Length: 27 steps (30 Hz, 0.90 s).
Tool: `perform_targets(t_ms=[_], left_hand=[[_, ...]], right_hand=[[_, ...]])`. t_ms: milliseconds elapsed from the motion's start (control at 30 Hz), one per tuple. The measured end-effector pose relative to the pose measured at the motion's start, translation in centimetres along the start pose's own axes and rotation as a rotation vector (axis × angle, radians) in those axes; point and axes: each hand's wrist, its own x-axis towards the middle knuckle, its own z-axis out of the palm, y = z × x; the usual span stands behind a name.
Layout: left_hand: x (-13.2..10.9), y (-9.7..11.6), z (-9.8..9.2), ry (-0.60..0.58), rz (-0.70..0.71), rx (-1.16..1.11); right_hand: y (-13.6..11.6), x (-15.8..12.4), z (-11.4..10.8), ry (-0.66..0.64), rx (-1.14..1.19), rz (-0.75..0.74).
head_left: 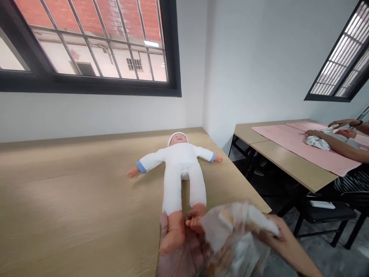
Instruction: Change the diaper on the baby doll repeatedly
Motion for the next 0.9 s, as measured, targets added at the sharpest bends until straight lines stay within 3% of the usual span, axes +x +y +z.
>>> perform_targets(t_ms=[100,233,300,400,467,500,567,633,700,800,900], left_hand=[[-0.8,1.5,0.2,-0.052,-0.106,-0.095],[-1.0,3.9,0.5,-0.225,-0.209,-0.249],[-0.8,5.3,0.8,-0.316,-0.204,-0.308],[-0.5,7.7,1.7,-0.408,-0.154,-0.341],[-0.4,9.5,2.8,-0.417,-0.135,-0.334],[-0.4,10.3,3.5,-0.414,-0.126,-0.318],[-0.3,11.8,5.0,-0.402,-0.096,-0.264],[0.0,12.9,6.5,-0.392,-0.059,-0.189],[0.3,13.9,7.7,-0.382,-0.037,-0.113],[1.0,15.1,9.1,-0.391,-0.011,-0.028],[1.6,16.0,9.9,-0.424,0.031,0.028]], right_hand=[[0.1,1.3,-4.4,0.167,-0.059,0.190],[-3.9,3.5,-9.7,0.422,-0.349,0.155],[-6.8,4.4,-11.3,0.601,-0.531,0.021],[-9.7,5.3,-11.9,0.961,-0.718,-0.324],[-9.8,5.6,-10.7,1.029,-0.805,-0.498],[-9.2,5.7,-9.6,0.953,-0.836,-0.553],[-7.1,5.5,-6.5,0.641,-0.834,-0.680],[-4.2,5.0,-2.7,0.247,-0.813,-0.651],[-1.1,4.2,1.1,-0.020,-0.856,-0.515],[2.1,3.1,4.9,-0.195,-0.886,-0.312],[3.0,2.4,6.0,-0.266,-0.921,-0.243]])
